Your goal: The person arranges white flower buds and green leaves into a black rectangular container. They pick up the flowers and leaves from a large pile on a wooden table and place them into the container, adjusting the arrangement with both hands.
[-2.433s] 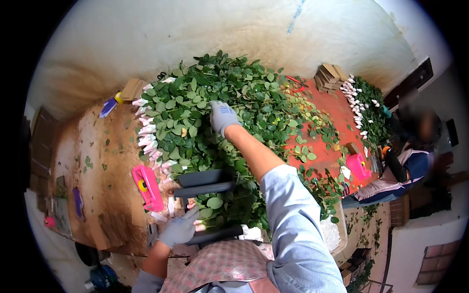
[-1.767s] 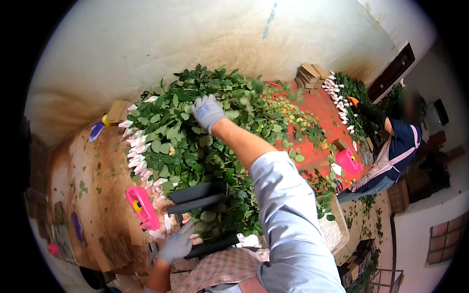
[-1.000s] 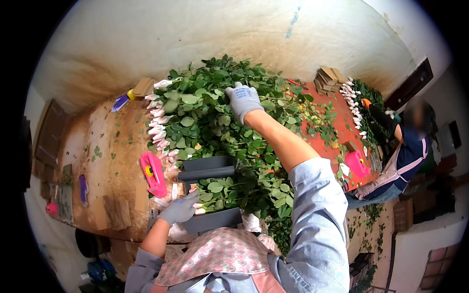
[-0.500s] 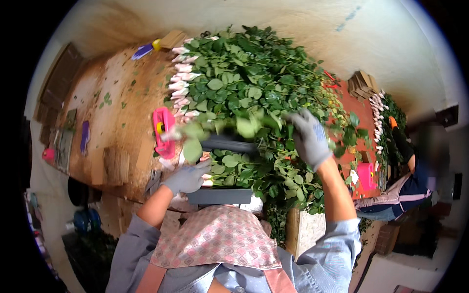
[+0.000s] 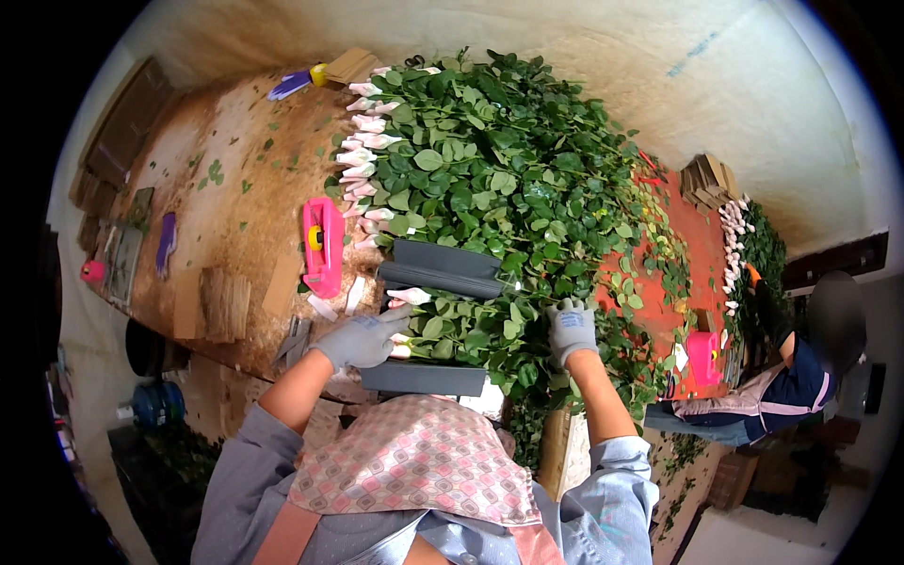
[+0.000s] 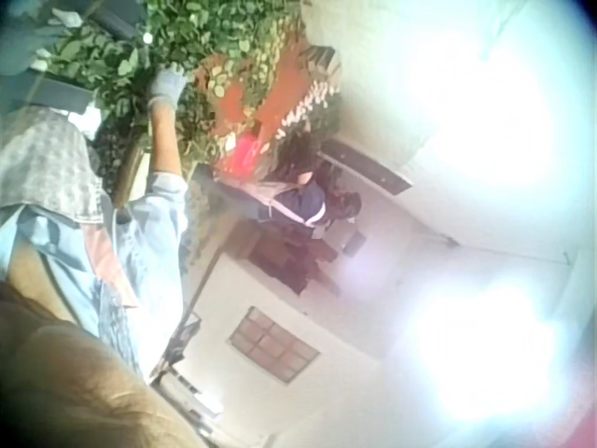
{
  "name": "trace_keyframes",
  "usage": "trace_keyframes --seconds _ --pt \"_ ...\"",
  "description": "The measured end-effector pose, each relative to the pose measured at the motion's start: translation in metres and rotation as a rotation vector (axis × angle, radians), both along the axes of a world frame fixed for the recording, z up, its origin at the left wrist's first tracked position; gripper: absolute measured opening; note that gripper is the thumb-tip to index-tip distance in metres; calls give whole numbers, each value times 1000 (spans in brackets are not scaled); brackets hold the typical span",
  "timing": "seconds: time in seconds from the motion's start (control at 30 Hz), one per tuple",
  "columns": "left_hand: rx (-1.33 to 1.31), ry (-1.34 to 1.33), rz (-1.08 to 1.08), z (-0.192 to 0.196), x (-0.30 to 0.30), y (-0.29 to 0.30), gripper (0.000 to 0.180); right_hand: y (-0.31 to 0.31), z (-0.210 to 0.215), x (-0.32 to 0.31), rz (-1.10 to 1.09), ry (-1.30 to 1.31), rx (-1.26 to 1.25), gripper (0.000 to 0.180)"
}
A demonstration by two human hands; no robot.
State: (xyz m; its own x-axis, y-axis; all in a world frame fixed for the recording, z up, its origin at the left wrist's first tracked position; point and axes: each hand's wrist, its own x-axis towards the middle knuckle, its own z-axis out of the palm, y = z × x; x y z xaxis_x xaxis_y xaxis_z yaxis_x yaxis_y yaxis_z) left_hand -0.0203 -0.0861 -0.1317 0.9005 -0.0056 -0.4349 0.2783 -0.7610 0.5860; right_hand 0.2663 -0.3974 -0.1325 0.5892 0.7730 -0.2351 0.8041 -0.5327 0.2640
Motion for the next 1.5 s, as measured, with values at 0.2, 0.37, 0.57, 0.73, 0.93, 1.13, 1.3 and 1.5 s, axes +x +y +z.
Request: trace_keyframes --seconds 0.2,0.37,0.57,0.73,0.93,1.13,1.3,1.5 --pt "5 28 15 4 -4 1 54 79 71 -70 96 119 160 32" --pt "17 -48 11 -4 0 0 52 148 27 -113 372 203 263 20" --pt "-8 -79 6 -13 0 2 46 185 -41 -113 508 250 337 25" --pt "-20 -140 32 -19 -3 2 45 180 -56 -113 543 156 433 22" --pt "-243 -308 416 -49 -2 38 38 181 -52 -111 567 176 474 18" --pt "-41 -236 661 -65 18 45 35 181 -47 -109 578 177 419 19" --pt "-164 -218 737 -77 33 35 27 181 -44 -107 575 209 433 20" --pt "33 -327 683 -74 22 46 27 185 -57 -107 553 212 392 20"
